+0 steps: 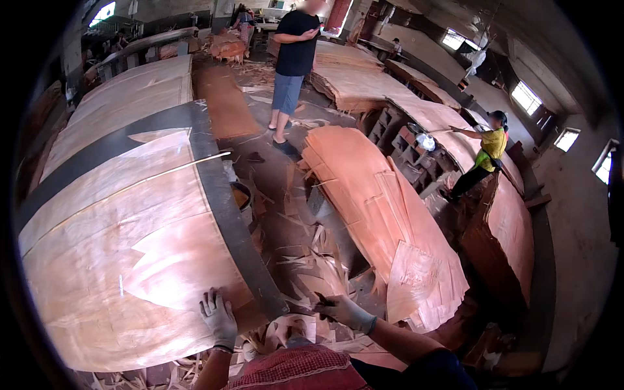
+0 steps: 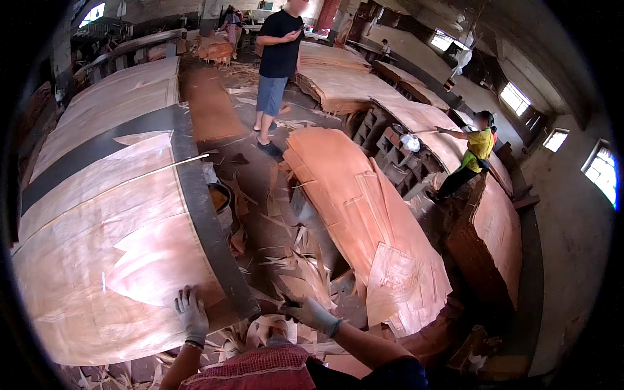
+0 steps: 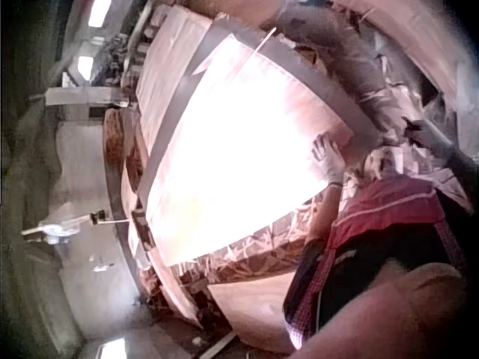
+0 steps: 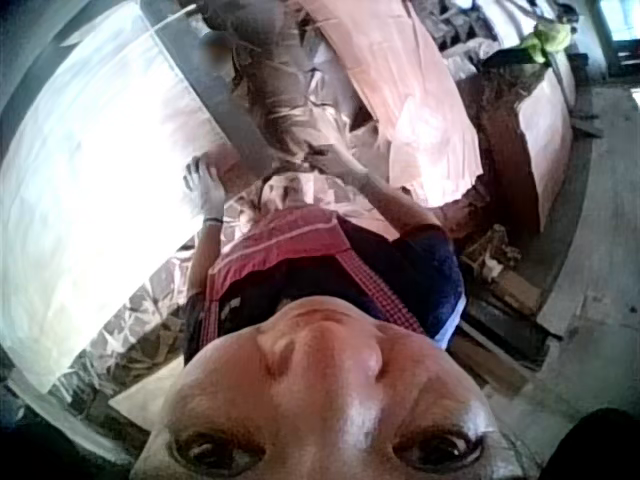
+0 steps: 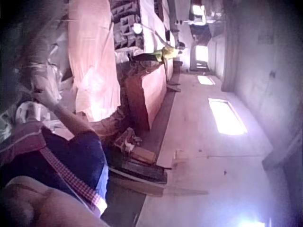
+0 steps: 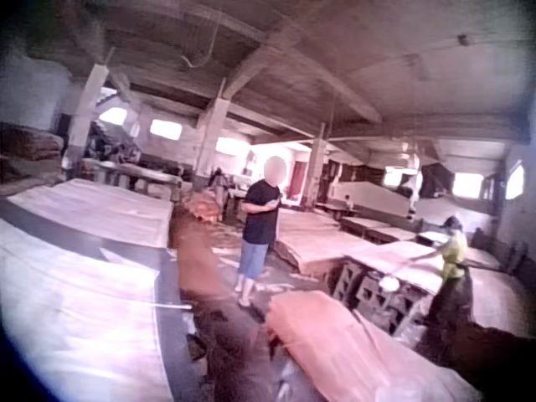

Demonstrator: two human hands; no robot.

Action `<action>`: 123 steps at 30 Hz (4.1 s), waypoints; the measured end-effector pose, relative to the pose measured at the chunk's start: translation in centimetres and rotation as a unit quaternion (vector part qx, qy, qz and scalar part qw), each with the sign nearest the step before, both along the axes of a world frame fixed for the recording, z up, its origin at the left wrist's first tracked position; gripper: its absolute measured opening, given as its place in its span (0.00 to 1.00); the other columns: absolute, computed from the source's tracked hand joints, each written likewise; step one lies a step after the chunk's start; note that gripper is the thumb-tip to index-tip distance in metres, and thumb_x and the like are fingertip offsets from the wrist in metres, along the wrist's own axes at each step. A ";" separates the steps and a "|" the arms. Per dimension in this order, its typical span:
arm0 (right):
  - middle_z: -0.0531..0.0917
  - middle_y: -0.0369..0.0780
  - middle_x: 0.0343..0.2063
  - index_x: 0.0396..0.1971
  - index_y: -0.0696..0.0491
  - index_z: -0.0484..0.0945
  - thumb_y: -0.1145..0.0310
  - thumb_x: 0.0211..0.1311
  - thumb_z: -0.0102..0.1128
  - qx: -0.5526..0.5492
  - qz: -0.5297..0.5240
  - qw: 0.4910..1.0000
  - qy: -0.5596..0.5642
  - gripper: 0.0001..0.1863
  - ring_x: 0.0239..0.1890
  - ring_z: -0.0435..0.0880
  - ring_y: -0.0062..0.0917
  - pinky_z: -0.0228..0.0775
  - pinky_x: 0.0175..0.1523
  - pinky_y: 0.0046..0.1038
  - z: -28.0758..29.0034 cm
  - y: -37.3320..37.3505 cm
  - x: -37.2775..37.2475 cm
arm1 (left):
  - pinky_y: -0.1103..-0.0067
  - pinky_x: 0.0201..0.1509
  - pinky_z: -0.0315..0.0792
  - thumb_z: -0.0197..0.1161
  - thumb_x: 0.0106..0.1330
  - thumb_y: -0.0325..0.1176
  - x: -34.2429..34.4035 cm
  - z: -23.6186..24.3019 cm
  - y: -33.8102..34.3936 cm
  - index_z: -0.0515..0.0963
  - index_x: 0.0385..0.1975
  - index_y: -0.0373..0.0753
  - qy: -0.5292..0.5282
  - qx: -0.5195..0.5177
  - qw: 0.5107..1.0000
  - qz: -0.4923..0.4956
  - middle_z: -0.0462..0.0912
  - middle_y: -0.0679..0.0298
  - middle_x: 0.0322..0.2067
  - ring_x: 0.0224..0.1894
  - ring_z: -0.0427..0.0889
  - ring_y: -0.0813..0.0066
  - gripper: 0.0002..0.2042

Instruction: The person uses a small hand-held blade to cut and trim sheets of wood veneer on a large work table, peeling away the excess strips by hand.

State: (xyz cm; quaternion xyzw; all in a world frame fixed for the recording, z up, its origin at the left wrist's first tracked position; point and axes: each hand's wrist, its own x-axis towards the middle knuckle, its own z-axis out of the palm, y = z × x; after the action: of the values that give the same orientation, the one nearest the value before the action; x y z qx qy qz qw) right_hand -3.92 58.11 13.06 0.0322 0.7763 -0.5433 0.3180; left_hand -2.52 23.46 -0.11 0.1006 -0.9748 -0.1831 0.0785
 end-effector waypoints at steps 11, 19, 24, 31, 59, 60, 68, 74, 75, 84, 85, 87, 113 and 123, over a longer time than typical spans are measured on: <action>0.77 0.29 0.32 0.53 0.57 0.76 0.67 0.71 0.54 -0.224 -0.081 0.971 0.035 0.16 0.31 0.71 0.10 0.65 0.36 0.15 3.3 -14.8 1.9 | 0.76 0.55 0.72 0.52 0.74 0.35 4.3 13.1 0.3 0.71 0.54 0.32 -0.247 0.768 0.581 -0.107 0.76 0.60 0.50 0.50 0.76 0.74 0.15; 0.80 0.33 0.28 0.48 0.55 0.77 0.66 0.66 0.59 -0.096 0.024 0.991 0.090 0.14 0.28 0.77 0.14 0.71 0.32 0.19 -2.5 -15.4 5.5 | 0.81 0.37 0.73 0.50 0.74 0.30 5.0 13.6 0.2 0.76 0.40 0.33 -0.151 0.814 0.560 -0.001 0.80 0.66 0.33 0.31 0.77 0.81 0.09; 0.81 0.39 0.26 0.38 0.60 0.76 0.64 0.65 0.59 -0.058 0.049 0.997 0.008 0.13 0.27 0.78 0.21 0.70 0.32 0.25 -5.8 -15.7 7.1 | 0.81 0.39 0.75 0.55 0.71 0.31 8.0 4.0 -1.4 0.79 0.42 0.31 -0.157 0.749 0.642 0.044 0.83 0.62 0.34 0.32 0.81 0.77 0.10; 0.84 0.41 0.31 0.41 0.63 0.77 0.68 0.64 0.60 -0.030 -0.076 0.996 0.044 0.14 0.32 0.80 0.25 0.72 0.40 0.30 -13.5 -16.9 6.6 | 0.68 0.49 0.70 0.61 0.63 0.33 1.2 1.8 -1.3 0.80 0.35 0.37 0.076 0.273 0.953 -0.105 0.82 0.57 0.35 0.43 0.79 0.61 0.07; 0.82 0.47 0.27 0.37 0.63 0.76 0.66 0.60 0.60 -0.008 0.079 0.964 0.253 0.14 0.30 0.82 0.33 0.71 0.36 0.32 -11.1 -22.8 -24.9 | 0.63 0.72 0.54 0.56 0.66 0.34 -17.6 -1.8 -10.9 0.72 0.55 0.37 0.109 -0.078 0.988 -0.078 0.72 0.59 0.59 0.68 0.62 0.60 0.18; 0.81 0.44 0.25 0.36 0.62 0.76 0.65 0.61 0.60 -0.024 0.073 0.973 0.217 0.14 0.29 0.81 0.31 0.71 0.36 0.32 -10.3 -25.7 -26.0 | 0.64 0.73 0.53 0.56 0.65 0.34 -18.8 -2.2 -12.0 0.70 0.57 0.37 0.103 -0.086 0.987 -0.086 0.71 0.59 0.61 0.69 0.61 0.61 0.21; 0.80 0.42 0.22 0.35 0.62 0.78 0.65 0.61 0.61 -0.044 -0.086 0.995 -0.031 0.13 0.30 0.80 0.32 0.71 0.37 0.33 -14.8 -36.5 -33.3 | 0.67 0.75 0.50 0.51 0.66 0.33 -29.6 -3.4 -16.4 0.66 0.63 0.38 0.088 -0.110 0.960 -0.243 0.67 0.59 0.65 0.71 0.58 0.63 0.24; 0.81 0.55 0.30 0.29 0.59 0.76 0.64 0.59 0.56 0.256 0.111 0.885 0.372 0.12 0.35 0.80 0.51 0.70 0.39 0.47 -17.2 -31.6 -37.6 | 0.64 0.73 0.53 0.51 0.69 0.37 -29.8 -2.7 -17.2 0.69 0.60 0.37 0.081 -0.130 0.947 -0.282 0.70 0.54 0.62 0.68 0.64 0.59 0.21; 0.80 0.56 0.30 0.31 0.58 0.77 0.64 0.59 0.57 0.293 0.172 0.821 0.459 0.12 0.32 0.79 0.53 0.69 0.37 0.48 -16.7 -30.2 -38.6 | 0.64 0.73 0.54 0.51 0.69 0.36 -30.0 -2.0 -17.2 0.71 0.58 0.36 0.068 -0.049 0.959 -0.272 0.70 0.53 0.61 0.67 0.64 0.58 0.20; 0.80 0.35 0.21 0.34 0.57 0.79 0.60 0.63 0.63 -0.007 0.212 0.974 0.081 0.14 0.22 0.76 0.18 0.69 0.30 0.25 -12.6 -54.9 -26.0 | 0.65 0.68 0.62 0.55 0.61 0.23 -14.9 -0.5 -33.8 0.66 0.60 0.30 0.193 0.032 0.960 0.198 0.69 0.45 0.60 0.64 0.66 0.48 0.24; 0.81 0.38 0.23 0.32 0.57 0.78 0.58 0.61 0.64 -0.088 0.171 0.981 0.020 0.15 0.25 0.80 0.22 0.72 0.31 0.27 -13.0 -58.2 -24.8 | 0.65 0.68 0.62 0.55 0.61 0.23 -14.3 -0.2 -34.5 0.66 0.60 0.30 0.195 0.028 0.959 0.203 0.69 0.45 0.60 0.64 0.66 0.48 0.24; 0.84 0.44 0.27 0.30 0.58 0.79 0.57 0.57 0.66 0.026 0.143 0.978 0.151 0.16 0.29 0.85 0.31 0.75 0.35 0.33 -14.6 -62.2 -25.2 | 0.63 0.66 0.64 0.51 0.61 0.21 -15.1 0.3 -35.7 0.65 0.62 0.34 0.087 0.054 0.991 0.083 0.70 0.45 0.59 0.63 0.67 0.45 0.26; 0.79 0.36 0.21 0.37 0.59 0.78 0.50 0.69 0.55 0.052 -0.065 0.994 0.075 0.23 0.22 0.79 0.19 0.71 0.26 0.23 -10.6 3.0 -27.3 | 0.64 0.61 0.67 0.53 0.66 0.22 -22.3 3.6 -1.8 0.70 0.56 0.32 0.246 0.129 0.960 0.023 0.75 0.48 0.54 0.56 0.74 0.49 0.18; 0.84 0.52 0.33 0.39 0.62 0.78 0.50 0.63 0.58 0.178 0.001 0.984 0.019 0.25 0.34 0.84 0.43 0.74 0.36 0.39 -13.9 21.3 -30.0 | 0.65 0.60 0.67 0.54 0.67 0.27 -29.2 3.1 11.5 0.70 0.56 0.29 0.131 0.146 0.981 0.001 0.77 0.44 0.51 0.54 0.75 0.46 0.18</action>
State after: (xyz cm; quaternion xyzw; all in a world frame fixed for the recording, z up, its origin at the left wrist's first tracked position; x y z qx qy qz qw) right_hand -33.96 79.44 -0.86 0.0773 0.8663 -0.3970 0.2932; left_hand -31.69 34.92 3.01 0.0869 -0.9187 -0.3350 0.1902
